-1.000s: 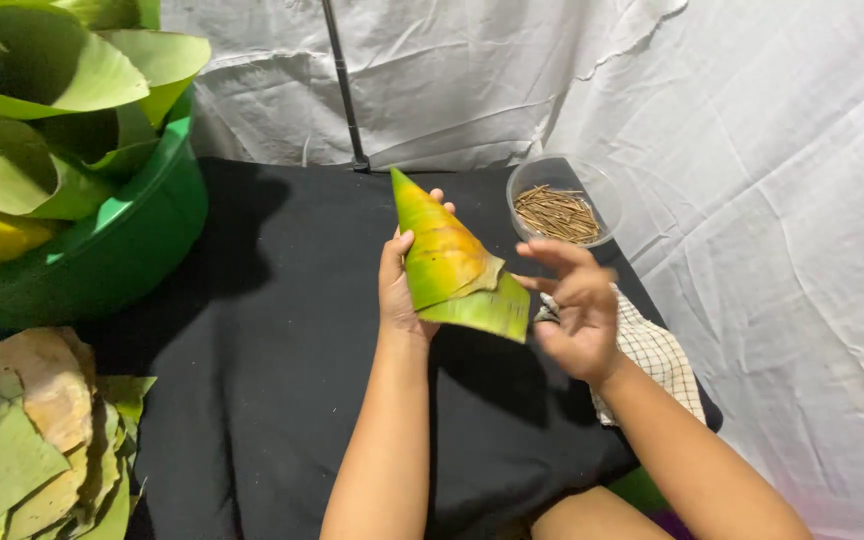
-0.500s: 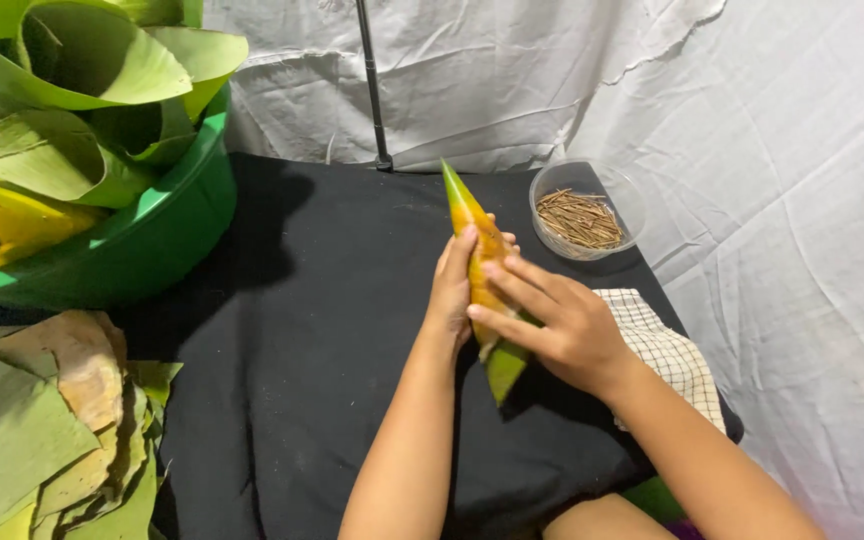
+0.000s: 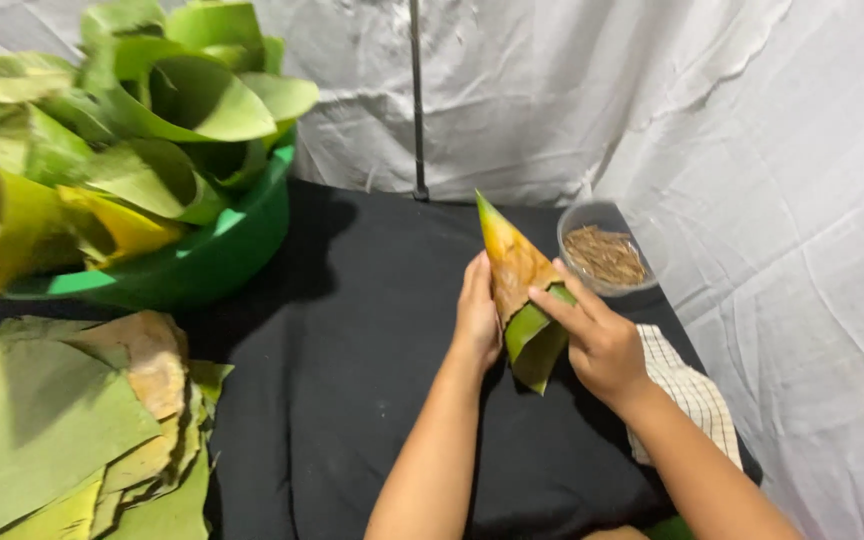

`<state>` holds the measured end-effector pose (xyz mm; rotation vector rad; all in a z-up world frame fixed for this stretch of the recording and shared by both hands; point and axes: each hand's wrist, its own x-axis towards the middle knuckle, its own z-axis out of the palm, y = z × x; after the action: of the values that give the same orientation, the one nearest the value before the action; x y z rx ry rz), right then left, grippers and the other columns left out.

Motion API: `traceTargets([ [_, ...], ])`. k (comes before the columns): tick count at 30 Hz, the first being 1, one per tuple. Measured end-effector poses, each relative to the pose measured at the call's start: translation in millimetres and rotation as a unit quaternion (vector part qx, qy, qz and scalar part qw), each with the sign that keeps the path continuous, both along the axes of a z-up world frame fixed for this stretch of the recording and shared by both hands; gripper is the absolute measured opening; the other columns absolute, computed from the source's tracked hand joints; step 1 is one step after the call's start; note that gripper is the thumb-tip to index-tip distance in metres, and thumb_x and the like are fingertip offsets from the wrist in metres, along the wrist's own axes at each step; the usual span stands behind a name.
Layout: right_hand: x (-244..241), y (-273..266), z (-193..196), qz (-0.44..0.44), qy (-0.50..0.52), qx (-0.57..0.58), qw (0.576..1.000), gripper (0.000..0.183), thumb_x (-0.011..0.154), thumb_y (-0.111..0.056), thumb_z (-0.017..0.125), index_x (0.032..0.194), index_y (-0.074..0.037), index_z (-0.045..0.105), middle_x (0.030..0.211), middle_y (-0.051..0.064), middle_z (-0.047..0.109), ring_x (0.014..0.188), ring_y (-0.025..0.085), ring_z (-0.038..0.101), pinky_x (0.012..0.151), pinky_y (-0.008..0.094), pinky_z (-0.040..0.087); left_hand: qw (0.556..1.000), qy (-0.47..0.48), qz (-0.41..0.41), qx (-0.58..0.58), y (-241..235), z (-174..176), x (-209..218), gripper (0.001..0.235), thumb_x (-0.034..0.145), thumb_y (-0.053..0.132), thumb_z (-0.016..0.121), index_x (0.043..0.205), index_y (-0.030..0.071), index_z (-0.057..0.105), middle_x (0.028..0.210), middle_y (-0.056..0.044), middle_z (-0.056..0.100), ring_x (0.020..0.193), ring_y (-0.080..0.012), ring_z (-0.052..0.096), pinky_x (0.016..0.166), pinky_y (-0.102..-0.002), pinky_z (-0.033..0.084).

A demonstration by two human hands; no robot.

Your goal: Cleaning banana leaves with a cloth and folding them into conical shapes secured with small wooden pins.

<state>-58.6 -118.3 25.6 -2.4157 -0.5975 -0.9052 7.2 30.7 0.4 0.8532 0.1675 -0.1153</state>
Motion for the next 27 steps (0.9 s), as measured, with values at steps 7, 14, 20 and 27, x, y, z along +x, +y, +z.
traceTargets([
  [7,-1.2,9.8,1.1,0.113,0.263,0.296,0.911,0.079,0.090,-0.008,0.061,0.162,-0.011,0.027,0.158,0.024,0.042,0.142,0.050,0.038,0.112,0.066,0.035,0.993,0.064,0.067,0.067,-15.4,-39.4,13.0,0.034,0.110,0.049,0.037,0.132,0.023,0.041,0.117,-0.008,0.057,0.107,-0.0220,0.058,0.094,-0.036,0.047],
  [14,1.5,39.0,53.4,0.063,0.374,0.481,0.790,0.058,0.096,-0.002,0.032,0.153,-0.008,0.043,0.152,0.013,0.048,0.134,0.025,0.045,0.114,0.037,0.033,0.941,-0.149,0.115,0.282,5.7,37.7,-49.3,0.096,0.093,0.063,0.030,0.156,-0.006,0.007,0.148,-0.028,0.004,0.128,-0.0349,0.025,0.109,-0.044,0.029],
  [20,2.2,131.3,159.0,0.185,0.433,0.525,0.709,0.054,0.108,-0.030,0.022,0.155,-0.007,0.039,0.155,0.011,0.047,0.138,0.026,0.046,0.119,0.041,0.034,0.870,-0.297,0.067,0.386,97.9,155.7,-113.8,0.124,0.076,0.066,0.045,0.155,-0.009,-0.015,0.151,-0.041,-0.039,0.149,-0.0601,0.001,0.118,-0.057,0.020],
  [27,44.1,258.5,236.3,0.318,0.452,0.492,0.673,0.039,0.104,-0.034,0.043,0.138,-0.022,0.059,0.131,0.002,0.064,0.108,0.013,0.060,0.084,0.034,0.051,0.823,-0.332,0.221,0.405,252.2,259.0,-91.7,0.073,0.093,0.052,0.048,0.150,0.008,0.041,0.132,-0.015,0.053,0.121,-0.0325,0.061,0.102,-0.043,0.050],
])
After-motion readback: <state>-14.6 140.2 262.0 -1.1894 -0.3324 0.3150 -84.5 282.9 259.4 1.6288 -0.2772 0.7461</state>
